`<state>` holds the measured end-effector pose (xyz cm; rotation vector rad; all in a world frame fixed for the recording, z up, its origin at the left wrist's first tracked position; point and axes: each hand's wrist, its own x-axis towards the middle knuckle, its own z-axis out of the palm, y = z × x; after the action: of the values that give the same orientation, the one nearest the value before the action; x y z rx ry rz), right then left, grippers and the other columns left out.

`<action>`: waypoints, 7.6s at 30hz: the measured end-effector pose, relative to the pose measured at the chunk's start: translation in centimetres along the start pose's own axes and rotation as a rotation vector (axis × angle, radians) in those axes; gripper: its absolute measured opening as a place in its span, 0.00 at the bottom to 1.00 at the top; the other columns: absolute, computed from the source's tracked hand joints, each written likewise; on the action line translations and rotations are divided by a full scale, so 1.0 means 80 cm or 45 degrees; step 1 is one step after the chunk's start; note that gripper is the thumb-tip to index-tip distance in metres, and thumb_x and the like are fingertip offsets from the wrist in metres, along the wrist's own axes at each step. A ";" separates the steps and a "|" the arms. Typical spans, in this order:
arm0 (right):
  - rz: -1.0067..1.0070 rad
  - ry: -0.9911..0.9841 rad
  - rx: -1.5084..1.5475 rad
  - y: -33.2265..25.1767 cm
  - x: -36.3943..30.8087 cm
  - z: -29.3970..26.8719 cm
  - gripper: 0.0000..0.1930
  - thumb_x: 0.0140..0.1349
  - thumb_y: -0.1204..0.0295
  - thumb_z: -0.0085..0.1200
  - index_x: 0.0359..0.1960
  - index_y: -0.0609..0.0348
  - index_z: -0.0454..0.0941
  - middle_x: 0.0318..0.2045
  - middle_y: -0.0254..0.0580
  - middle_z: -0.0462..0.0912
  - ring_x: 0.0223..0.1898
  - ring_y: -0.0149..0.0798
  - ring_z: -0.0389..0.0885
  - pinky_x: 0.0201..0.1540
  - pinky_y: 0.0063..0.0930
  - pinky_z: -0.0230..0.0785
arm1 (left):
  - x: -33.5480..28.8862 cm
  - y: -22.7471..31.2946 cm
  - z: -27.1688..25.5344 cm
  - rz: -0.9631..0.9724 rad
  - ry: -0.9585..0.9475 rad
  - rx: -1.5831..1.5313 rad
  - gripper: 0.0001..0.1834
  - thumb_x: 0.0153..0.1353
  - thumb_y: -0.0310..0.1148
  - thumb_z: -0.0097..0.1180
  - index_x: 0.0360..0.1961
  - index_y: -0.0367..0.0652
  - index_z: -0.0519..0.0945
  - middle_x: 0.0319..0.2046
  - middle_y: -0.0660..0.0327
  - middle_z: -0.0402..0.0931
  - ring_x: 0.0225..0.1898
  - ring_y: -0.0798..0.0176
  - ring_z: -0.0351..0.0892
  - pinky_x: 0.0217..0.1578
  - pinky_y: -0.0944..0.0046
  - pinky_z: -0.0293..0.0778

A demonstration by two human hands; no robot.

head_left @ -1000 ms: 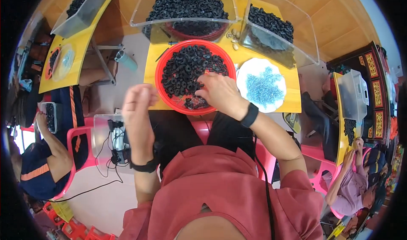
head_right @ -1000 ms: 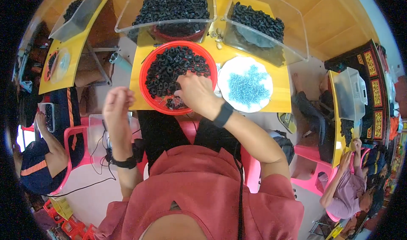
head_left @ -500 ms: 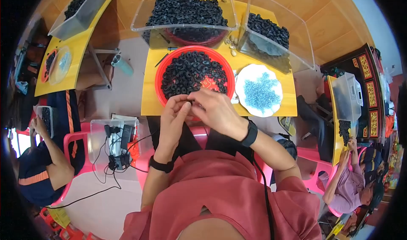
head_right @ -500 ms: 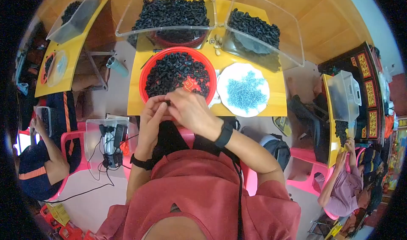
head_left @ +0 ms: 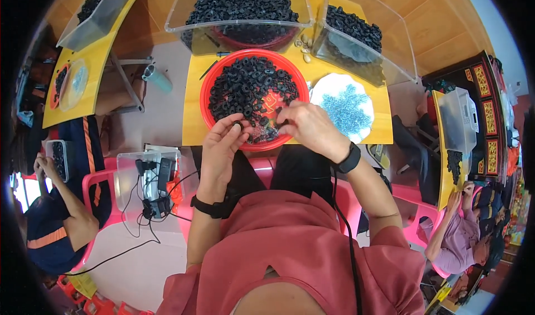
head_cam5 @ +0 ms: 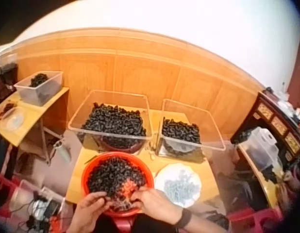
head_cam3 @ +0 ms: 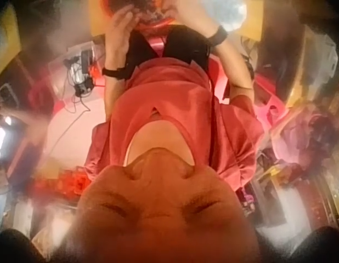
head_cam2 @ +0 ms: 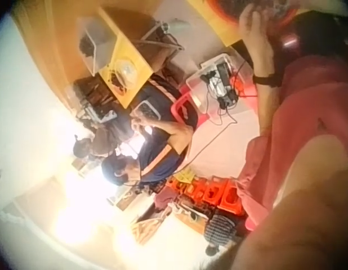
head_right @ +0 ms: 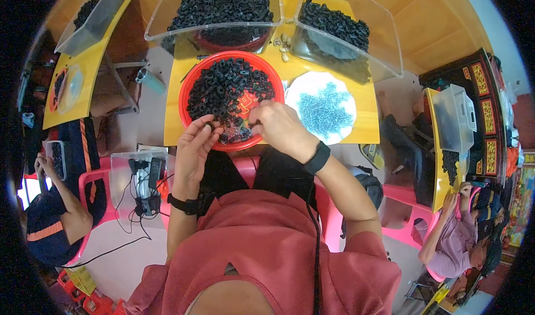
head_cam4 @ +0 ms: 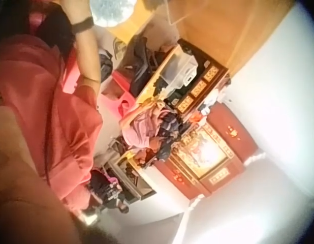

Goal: The person sorts small black plastic components by hand at a workstation, inspecting them one by one.

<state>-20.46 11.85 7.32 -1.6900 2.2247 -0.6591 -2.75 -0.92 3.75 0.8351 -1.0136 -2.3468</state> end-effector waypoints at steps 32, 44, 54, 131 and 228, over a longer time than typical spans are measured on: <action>0.597 0.010 1.527 -0.007 0.010 0.009 0.09 0.62 0.69 0.54 0.34 0.63 0.82 0.24 0.32 0.81 0.21 0.19 0.69 0.25 0.13 0.63 | 0.009 -0.006 0.066 1.053 -0.038 1.362 0.09 0.57 0.19 0.51 0.40 0.38 0.75 0.30 0.53 0.74 0.28 0.55 0.77 0.28 0.63 0.72; 0.454 -0.019 1.223 -0.009 0.004 0.013 0.08 0.61 0.72 0.54 0.37 0.62 0.80 0.25 0.34 0.81 0.22 0.23 0.72 0.25 0.16 0.64 | 0.009 -0.007 0.066 0.899 0.011 1.374 0.03 0.58 0.21 0.50 0.34 0.36 0.74 0.26 0.54 0.71 0.26 0.55 0.74 0.26 0.62 0.69; 0.083 0.559 0.263 -0.029 0.001 0.021 0.04 0.54 0.76 0.55 0.30 0.62 0.79 0.25 0.50 0.79 0.28 0.51 0.79 0.28 0.36 0.72 | 0.020 -0.020 0.062 0.314 0.003 0.787 0.06 0.66 0.29 0.46 0.33 0.38 0.72 0.21 0.66 0.69 0.21 0.76 0.65 0.22 0.73 0.62; 0.215 0.124 0.804 -0.005 0.009 -0.014 0.05 0.55 0.74 0.59 0.28 0.63 0.81 0.25 0.33 0.81 0.24 0.25 0.76 0.29 0.20 0.67 | -0.007 -0.018 0.013 -0.289 -0.212 -0.270 0.10 0.63 0.28 0.52 0.45 0.41 0.74 0.37 0.62 0.77 0.37 0.69 0.78 0.40 0.70 0.75; 0.036 -0.297 1.353 -0.029 -0.029 -0.039 0.16 0.53 0.82 0.59 0.45 0.64 0.78 0.26 0.38 0.82 0.30 0.25 0.80 0.36 0.18 0.71 | -0.045 0.012 0.037 0.202 -0.524 0.448 0.07 0.61 0.20 0.51 0.40 0.33 0.74 0.33 0.58 0.78 0.34 0.68 0.80 0.37 0.73 0.75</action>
<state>-19.31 14.12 11.03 -1.0780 1.2943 -1.2495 -2.00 2.12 7.36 0.3672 -1.6326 -2.2834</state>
